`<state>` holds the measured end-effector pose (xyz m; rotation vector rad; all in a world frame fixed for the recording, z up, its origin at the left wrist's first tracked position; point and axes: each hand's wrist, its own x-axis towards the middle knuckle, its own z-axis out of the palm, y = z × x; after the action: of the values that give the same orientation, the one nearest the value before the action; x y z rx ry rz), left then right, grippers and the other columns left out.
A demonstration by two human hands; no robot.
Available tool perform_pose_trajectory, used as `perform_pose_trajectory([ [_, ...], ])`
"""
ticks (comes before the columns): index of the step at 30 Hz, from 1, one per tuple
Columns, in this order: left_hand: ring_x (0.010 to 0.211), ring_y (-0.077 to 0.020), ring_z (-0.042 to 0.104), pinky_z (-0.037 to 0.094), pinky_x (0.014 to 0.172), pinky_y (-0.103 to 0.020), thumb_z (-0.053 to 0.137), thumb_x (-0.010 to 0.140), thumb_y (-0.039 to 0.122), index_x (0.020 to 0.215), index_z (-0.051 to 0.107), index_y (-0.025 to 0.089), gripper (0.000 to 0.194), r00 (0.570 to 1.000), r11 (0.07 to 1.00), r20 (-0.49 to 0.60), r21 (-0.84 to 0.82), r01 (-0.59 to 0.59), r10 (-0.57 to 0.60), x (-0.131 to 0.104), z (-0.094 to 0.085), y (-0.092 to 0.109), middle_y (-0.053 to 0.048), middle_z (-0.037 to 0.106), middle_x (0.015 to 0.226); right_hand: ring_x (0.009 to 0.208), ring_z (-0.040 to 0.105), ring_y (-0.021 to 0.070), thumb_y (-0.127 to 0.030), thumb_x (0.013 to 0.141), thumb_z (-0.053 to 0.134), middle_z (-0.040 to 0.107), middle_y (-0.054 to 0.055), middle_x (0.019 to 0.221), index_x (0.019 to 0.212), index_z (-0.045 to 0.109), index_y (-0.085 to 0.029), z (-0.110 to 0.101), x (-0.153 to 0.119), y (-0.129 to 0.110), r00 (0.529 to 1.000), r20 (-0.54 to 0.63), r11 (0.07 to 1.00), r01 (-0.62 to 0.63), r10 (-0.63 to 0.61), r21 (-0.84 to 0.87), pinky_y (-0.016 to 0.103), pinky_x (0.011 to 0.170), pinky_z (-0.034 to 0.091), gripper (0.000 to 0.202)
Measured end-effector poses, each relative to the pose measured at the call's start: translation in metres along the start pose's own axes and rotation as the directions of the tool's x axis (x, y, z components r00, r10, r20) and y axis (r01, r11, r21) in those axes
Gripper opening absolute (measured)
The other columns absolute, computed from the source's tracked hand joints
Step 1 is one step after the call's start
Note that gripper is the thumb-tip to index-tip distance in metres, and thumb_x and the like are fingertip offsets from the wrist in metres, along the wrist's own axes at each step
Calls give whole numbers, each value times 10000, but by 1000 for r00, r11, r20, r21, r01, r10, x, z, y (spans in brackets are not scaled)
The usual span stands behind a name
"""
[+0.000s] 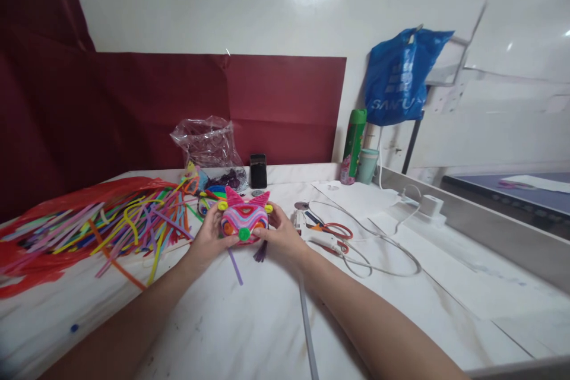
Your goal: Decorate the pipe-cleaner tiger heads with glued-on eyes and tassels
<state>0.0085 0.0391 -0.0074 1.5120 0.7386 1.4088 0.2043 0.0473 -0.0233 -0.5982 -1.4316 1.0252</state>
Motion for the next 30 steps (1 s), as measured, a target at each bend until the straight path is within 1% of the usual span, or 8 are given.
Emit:
perform_pose_trajectory([
  [4, 1233, -270, 466, 396, 1009, -358, 821, 554, 237, 1329, 357, 238, 903, 1000, 999, -15, 33, -23, 24, -2, 3, 4, -92, 506, 1293, 1130, 559, 251, -389, 607, 816, 600, 59, 1243, 1191, 533, -284, -3, 0, -5, 1000, 14, 1000, -24, 24, 0, 432, 982, 433, 658],
  [9, 1285, -286, 410, 333, 1058, -377, 828, 567, 263, 1307, 423, 233, 844, 998, 994, -21, 100, -54, 57, 2, -7, 2, -92, 495, 1329, 1142, 553, 245, -407, 625, 802, 608, 43, 1232, 1160, 565, -290, -4, 0, -6, 1000, 21, 995, -19, 17, 96, 404, 968, 447, 597],
  [13, 1216, -286, 477, 344, 1037, -389, 830, 568, 274, 1242, 492, 213, 756, 998, 993, -16, 106, -58, 60, 5, -10, 0, -93, 555, 1259, 1139, 553, 255, -420, 601, 814, 629, 48, 1204, 1137, 586, -280, -4, 0, -8, 1000, -8, 994, -25, 26, 107, 414, 968, 446, 599],
  [17, 1175, -267, 508, 384, 995, -368, 821, 583, 251, 1241, 487, 215, 739, 995, 994, 21, 53, -98, 97, 4, -8, 0, -87, 571, 1233, 1135, 557, 273, -463, 599, 807, 648, 65, 1175, 1075, 619, -252, -4, -1, -8, 999, 14, 995, -32, 30, 90, 425, 976, 436, 554],
  [20, 1140, -263, 529, 397, 977, -368, 826, 577, 242, 1275, 464, 227, 786, 993, 993, 44, 38, -108, 106, 1, -5, 0, -84, 570, 1237, 1156, 546, 290, -499, 587, 806, 633, 72, 1207, 1106, 594, -252, -5, -3, -9, 998, 49, 997, -32, 29, 75, 435, 975, 438, 612],
  [23, 1158, -282, 509, 359, 1009, -396, 847, 534, 237, 1256, 495, 231, 803, 996, 992, 15, 80, -93, 92, -2, -4, 1, -79, 570, 1242, 1127, 569, 296, -480, 569, 824, 633, 73, 1201, 1148, 562, -259, -4, -5, -14, 994, 100, 998, -45, 39, 52, 443, 955, 453, 672],
  [27, 1231, -297, 446, 260, 1074, -402, 869, 464, 200, 1189, 561, 239, 788, 993, 990, -48, 98, -105, 110, -3, -4, 6, -56, 582, 1229, 1123, 574, 313, -504, 560, 813, 643, 78, 1180, 1115, 565, -261, 2, -6, -22, 998, 20, 994, -69, 67, 82, 448, 928, 470, 655],
  [30, 1114, -258, 516, 294, 1038, -381, 850, 495, 195, 1093, 616, 218, 642, 994, 991, -38, 84, -101, 105, -1, -6, 9, -38, 626, 1066, 1129, 570, 328, -539, 536, 804, 644, 86, 1182, 1080, 567, -262, 6, -6, -25, 994, -33, 988, -97, 102, 122, 458, 917, 477, 655],
])
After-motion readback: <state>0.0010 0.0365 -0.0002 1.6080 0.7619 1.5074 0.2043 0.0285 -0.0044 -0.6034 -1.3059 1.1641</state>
